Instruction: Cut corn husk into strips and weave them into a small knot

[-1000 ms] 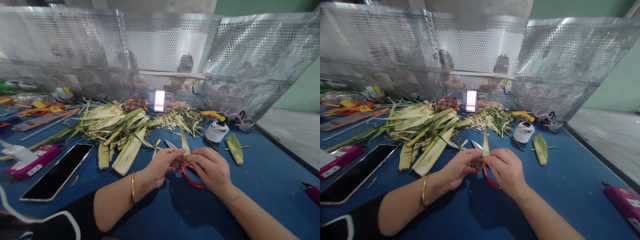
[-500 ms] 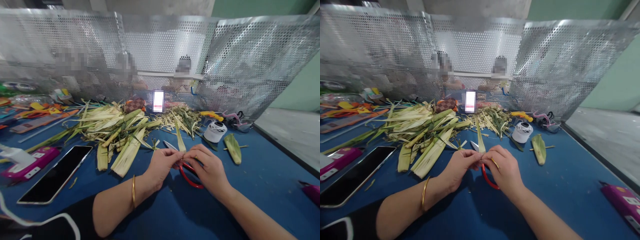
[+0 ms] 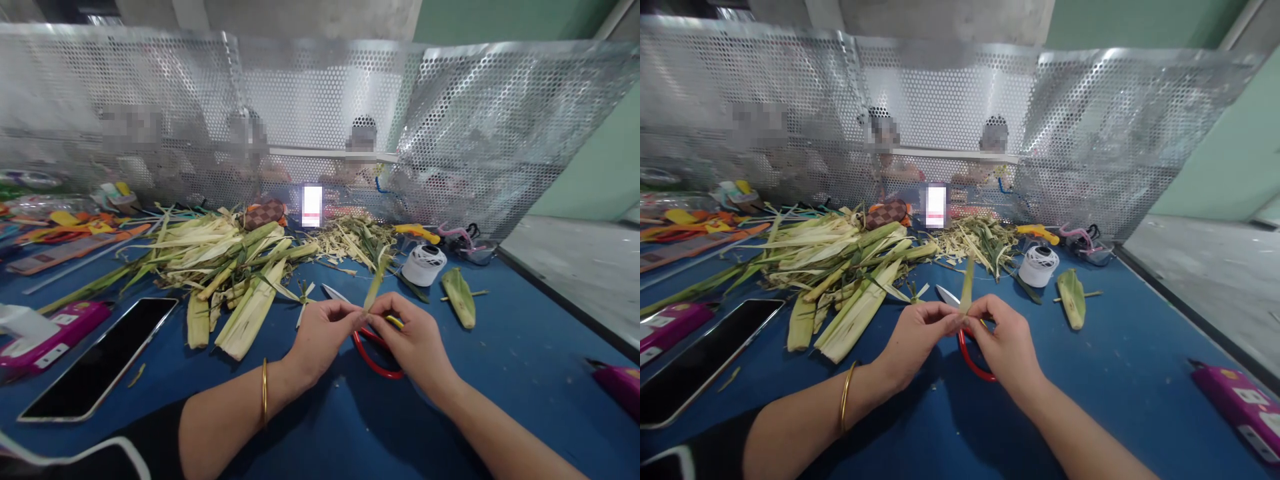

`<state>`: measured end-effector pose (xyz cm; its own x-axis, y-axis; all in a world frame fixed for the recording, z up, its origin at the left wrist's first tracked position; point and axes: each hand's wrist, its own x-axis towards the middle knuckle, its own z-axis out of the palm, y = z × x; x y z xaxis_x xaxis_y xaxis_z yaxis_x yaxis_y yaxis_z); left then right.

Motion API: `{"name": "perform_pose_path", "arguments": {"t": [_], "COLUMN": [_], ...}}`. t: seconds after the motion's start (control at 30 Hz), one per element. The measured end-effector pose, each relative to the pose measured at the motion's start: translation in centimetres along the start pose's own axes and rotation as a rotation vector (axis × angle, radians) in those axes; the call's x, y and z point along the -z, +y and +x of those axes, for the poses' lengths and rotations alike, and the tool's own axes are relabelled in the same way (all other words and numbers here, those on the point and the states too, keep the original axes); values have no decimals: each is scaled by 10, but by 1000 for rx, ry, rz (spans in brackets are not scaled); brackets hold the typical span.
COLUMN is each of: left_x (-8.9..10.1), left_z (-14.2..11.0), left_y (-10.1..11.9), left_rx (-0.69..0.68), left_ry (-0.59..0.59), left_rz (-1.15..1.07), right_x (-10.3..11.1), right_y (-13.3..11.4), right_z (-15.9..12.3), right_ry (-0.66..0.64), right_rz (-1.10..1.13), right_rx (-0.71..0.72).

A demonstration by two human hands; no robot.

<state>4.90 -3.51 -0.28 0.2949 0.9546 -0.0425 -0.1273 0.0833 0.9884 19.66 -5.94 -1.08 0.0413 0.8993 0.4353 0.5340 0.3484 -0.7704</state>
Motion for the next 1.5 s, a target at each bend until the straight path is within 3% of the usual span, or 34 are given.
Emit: {"name": "perform_pose_path", "arguments": {"t": [0.33,0.6,0.73,1.0,1.27,1.5], "left_x": [0,3,3,2,4,4], "left_z": [0,3,4,3,4,5], "left_y": [0,-5,-8,-4,-5,-9], "left_rx": [77,123,150,85,-172,-153], "left_ry": [7,-101,-95,-59,-56,-62], "left_rz": [-113,-217,-232,-144,260,164], "right_x": [-1,0,-1,-1,-2,-1], "right_y": [-3,-4,-2,-3,-4,-2], "right_z": [0,2,2,1,2,3], "right_ry": [14,-33,-24,-46,-37,-60], "right_rz": [193,332,313,320,377,512], "right_rx": [-140,-150,-125,-131,-154,-209]}}
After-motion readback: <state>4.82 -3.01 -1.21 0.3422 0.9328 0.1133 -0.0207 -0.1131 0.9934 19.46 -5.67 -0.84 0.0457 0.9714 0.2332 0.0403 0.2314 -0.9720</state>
